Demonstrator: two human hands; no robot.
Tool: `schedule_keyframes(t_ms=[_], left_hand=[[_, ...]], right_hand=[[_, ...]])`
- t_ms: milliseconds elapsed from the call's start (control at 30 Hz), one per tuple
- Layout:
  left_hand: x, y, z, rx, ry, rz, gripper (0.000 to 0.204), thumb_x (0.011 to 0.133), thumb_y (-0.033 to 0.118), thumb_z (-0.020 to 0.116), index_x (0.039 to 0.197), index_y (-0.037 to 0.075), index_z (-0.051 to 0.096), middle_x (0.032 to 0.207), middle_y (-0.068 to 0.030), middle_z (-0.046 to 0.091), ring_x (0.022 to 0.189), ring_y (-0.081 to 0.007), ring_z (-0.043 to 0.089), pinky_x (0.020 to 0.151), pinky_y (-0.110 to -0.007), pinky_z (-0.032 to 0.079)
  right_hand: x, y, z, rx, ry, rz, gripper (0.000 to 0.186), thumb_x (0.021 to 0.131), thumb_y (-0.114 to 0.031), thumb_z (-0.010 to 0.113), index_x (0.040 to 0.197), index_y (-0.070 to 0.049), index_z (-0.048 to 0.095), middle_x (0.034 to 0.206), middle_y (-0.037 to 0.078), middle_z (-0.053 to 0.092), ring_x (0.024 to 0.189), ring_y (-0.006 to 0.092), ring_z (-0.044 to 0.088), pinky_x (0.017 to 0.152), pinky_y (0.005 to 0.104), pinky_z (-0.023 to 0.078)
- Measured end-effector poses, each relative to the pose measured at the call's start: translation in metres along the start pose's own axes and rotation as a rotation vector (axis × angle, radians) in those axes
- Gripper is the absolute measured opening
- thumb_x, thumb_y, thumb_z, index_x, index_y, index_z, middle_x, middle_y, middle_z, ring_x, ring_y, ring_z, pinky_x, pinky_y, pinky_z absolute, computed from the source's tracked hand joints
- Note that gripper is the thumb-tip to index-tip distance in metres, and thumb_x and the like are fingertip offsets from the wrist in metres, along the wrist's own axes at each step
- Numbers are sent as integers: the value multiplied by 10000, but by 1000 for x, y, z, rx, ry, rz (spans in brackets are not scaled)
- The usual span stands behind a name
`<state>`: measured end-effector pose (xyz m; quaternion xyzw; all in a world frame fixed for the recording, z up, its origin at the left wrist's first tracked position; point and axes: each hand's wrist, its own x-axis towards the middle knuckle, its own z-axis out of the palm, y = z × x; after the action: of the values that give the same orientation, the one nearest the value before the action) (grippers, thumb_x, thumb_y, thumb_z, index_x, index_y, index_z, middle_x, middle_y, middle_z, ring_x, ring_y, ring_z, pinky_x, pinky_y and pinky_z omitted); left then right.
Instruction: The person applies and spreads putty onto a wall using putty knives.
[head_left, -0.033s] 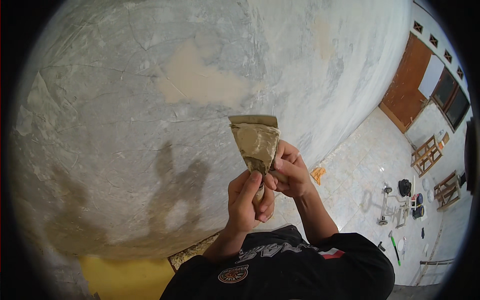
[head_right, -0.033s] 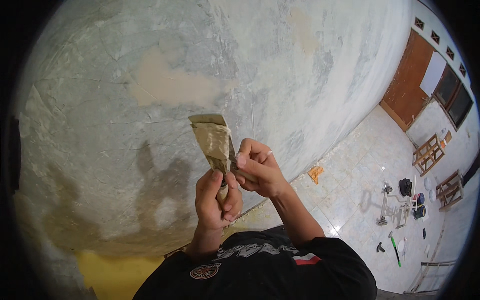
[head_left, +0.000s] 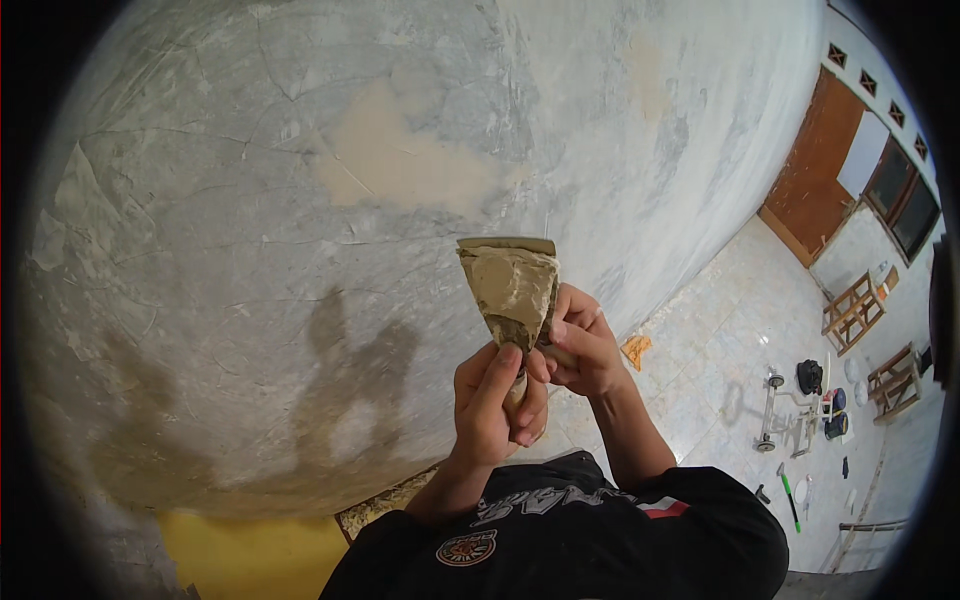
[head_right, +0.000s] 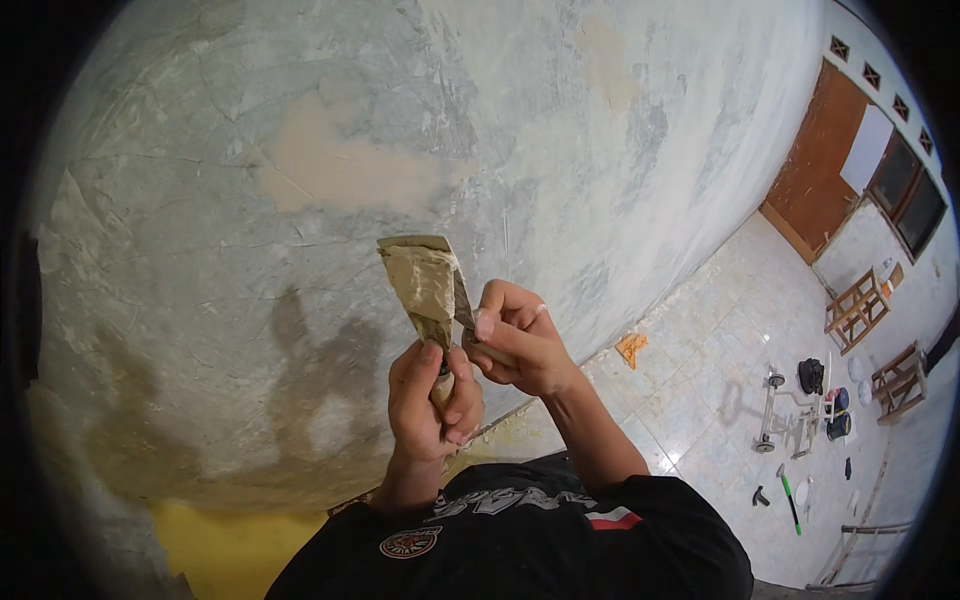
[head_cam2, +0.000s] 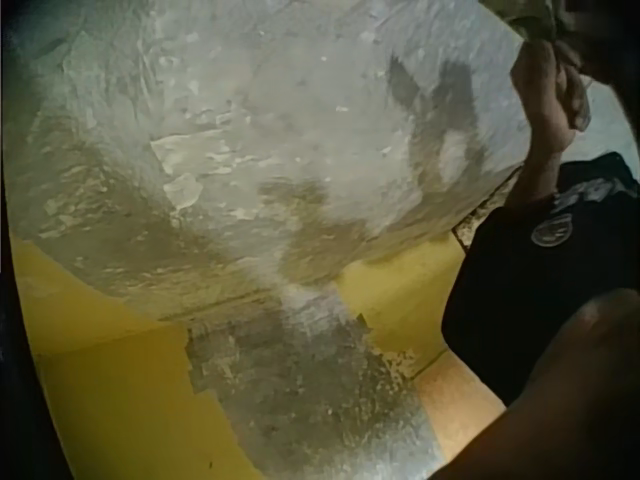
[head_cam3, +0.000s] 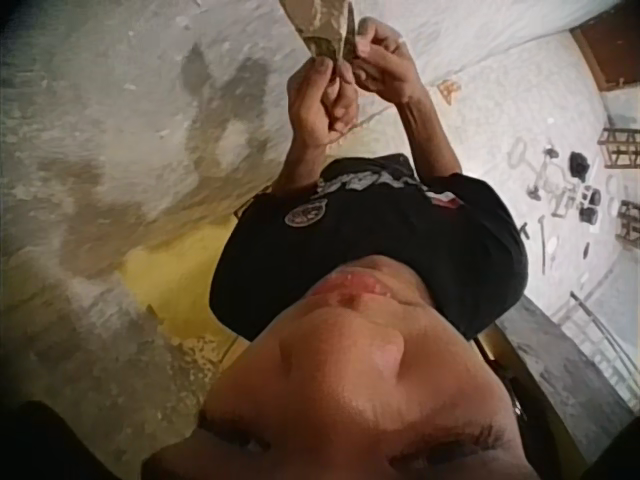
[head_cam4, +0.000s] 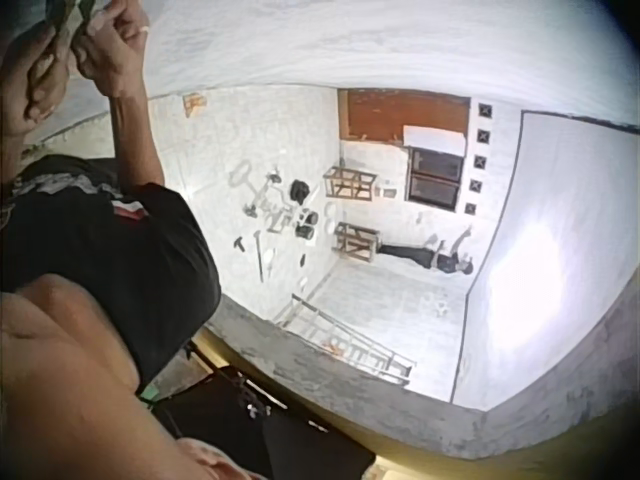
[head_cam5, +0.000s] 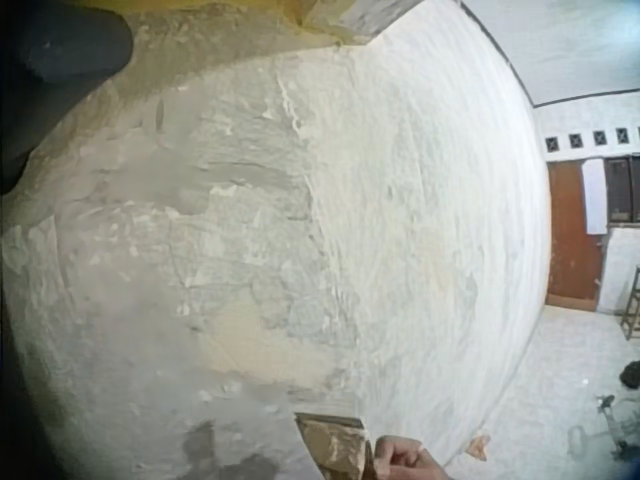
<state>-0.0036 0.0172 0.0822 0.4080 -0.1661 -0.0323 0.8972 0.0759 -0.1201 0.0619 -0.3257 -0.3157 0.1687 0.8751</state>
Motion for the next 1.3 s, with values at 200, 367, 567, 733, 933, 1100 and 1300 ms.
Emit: schedule_keyframes(t_ms=[200, 367, 567, 733, 933, 1100, 1300], left_hand=[[-6, 11, -2, -10, -26, 90, 405, 1081, 325, 339, 912, 13, 533, 475, -30, 358, 301, -107, 304, 304, -263, 283], [-5, 9, -10, 225, 140, 227, 400, 1077, 307, 369, 906, -13, 537, 504, -40, 410, 338, -106, 357, 324, -253, 307], [7, 1, -28, 458, 309, 405, 320, 1053, 229, 449, 957, -46, 582, 558, -47, 496, 404, -82, 418, 374, -234, 332], [0, 12, -29, 502, 373, 403, 314, 1050, 219, 463, 980, -50, 610, 563, -35, 504, 415, -77, 424, 392, -231, 333], [-2, 23, -35, 323, 477, 377, 379, 1058, 311, 416, 913, -5, 567, 520, -25, 410, 339, -103, 345, 319, -252, 293], [-7, 26, -38, 242, 451, 338, 394, 1059, 318, 428, 923, -25, 568, 525, -22, 417, 356, -101, 361, 336, -251, 310], [-9, 24, -35, 306, 452, 354, 397, 1066, 334, 393, 923, 6, 565, 515, -14, 394, 337, -103, 344, 319, -249, 297]], right_hand=[[-4, 4, -16, 5, 18, 74, 135, 982, -158, 611, 924, -93, 508, 616, 42, 486, 458, 76, 417, 354, 209, 223], [-12, -22, -20, -131, 149, -94, 172, 1003, -240, 565, 963, -128, 441, 624, 53, 483, 401, 63, 330, 327, 213, 223], [-14, -55, 25, -1256, 55, -708, 204, 732, 35, 801, 879, 22, 659, 732, 117, 657, 587, 170, 663, 499, 251, 472], [-10, -68, 45, -1608, 21, -648, 220, 733, 5, 824, 905, -45, 695, 741, 68, 663, 578, 161, 668, 482, 260, 487], [-10, -76, 36, -1482, 157, -675, 183, 763, 19, 805, 873, -16, 663, 757, 89, 674, 649, 153, 680, 542, 247, 494], [30, -40, 29, -1047, 450, -654, 159, 918, -20, 695, 999, 30, 568, 702, 31, 595, 598, 18, 462, 533, 190, 353], [87, -12, 48, -1105, 446, -618, 181, 948, -61, 667, 1022, 9, 517, 631, 41, 560, 521, 47, 439, 475, 235, 335]])
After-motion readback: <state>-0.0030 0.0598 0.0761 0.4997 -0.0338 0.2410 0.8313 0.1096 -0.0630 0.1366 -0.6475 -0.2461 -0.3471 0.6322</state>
